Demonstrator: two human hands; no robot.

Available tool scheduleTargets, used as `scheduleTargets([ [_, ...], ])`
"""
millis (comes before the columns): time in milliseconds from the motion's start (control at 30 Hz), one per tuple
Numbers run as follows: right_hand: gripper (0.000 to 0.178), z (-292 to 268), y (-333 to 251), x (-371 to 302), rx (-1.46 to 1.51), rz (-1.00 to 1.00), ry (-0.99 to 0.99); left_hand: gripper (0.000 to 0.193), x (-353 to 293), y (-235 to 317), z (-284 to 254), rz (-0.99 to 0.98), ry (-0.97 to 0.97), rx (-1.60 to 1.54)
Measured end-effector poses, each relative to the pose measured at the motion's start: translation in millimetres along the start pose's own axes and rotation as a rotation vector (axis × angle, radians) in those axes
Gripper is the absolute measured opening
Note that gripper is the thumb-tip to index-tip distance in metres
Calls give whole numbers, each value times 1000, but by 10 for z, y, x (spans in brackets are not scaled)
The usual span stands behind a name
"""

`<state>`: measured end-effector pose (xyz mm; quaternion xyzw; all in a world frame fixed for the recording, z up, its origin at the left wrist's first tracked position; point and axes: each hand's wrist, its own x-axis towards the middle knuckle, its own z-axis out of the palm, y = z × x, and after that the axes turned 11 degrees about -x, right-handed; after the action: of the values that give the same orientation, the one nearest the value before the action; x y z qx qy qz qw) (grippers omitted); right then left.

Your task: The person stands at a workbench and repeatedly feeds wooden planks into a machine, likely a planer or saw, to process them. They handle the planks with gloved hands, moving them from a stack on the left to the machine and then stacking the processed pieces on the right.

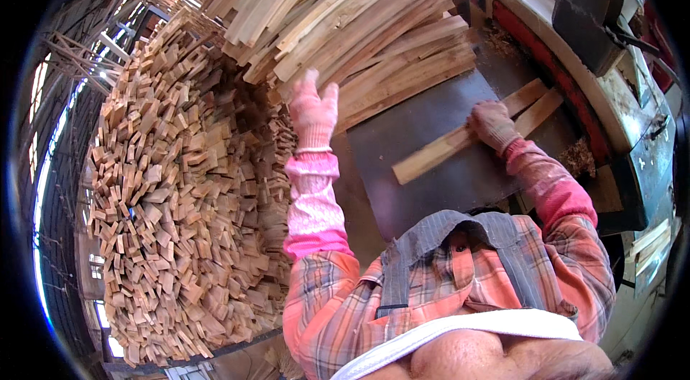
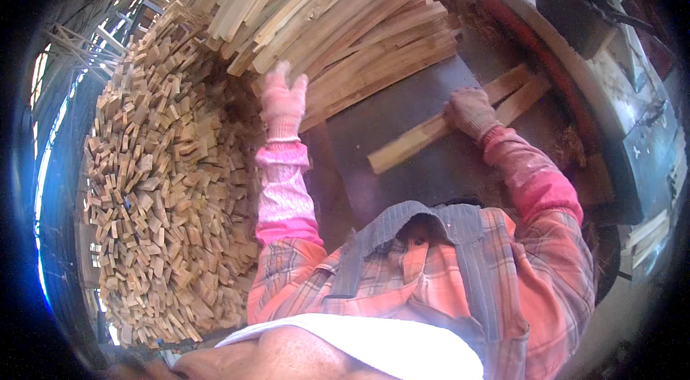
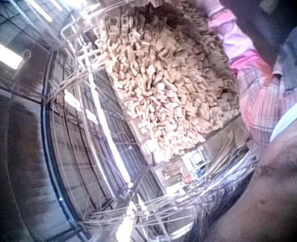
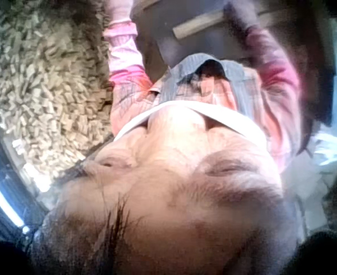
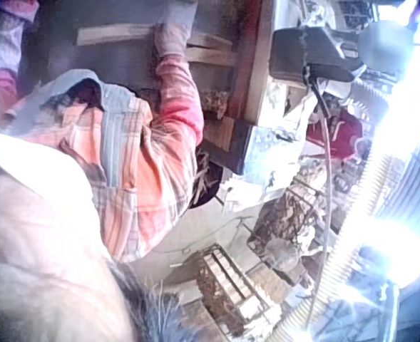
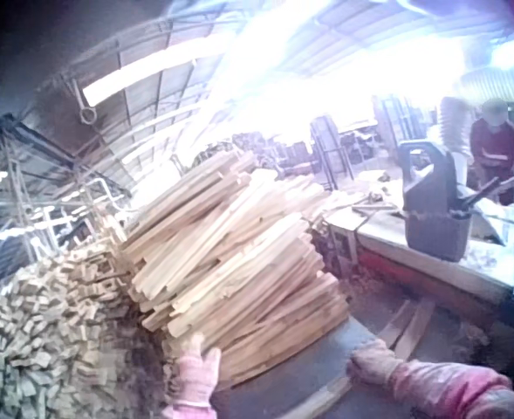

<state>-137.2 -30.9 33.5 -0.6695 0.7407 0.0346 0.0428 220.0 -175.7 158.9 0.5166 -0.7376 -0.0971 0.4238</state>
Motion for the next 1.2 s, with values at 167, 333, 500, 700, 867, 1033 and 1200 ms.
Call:
scheduleTargets([
  [167,37,146,555,-175,-104,-15,157,64,914,294,-46,215,-24,333],
  [333,33,174,895,-99,-99,98,139,85,1649,282,322,196,-158,590],
  [500,36,127,1248,-43,-114,180,51,85,2026,443,440,-96,-289,572],
  [700,35,-35,1346,-140,-88,315,78,84,1513,390,389,-85,-442,511],
  [867,27,-80,1267,-90,8,503,66,81,722,289,626,186,-416,568],
  [1033,29,358,1200,-209,-27,326,188,80,60,513,881,194,-570,631],
  [1200,28,511,1398,-232,-38,288,232,76,-84,613,855,47,-724,532],
])
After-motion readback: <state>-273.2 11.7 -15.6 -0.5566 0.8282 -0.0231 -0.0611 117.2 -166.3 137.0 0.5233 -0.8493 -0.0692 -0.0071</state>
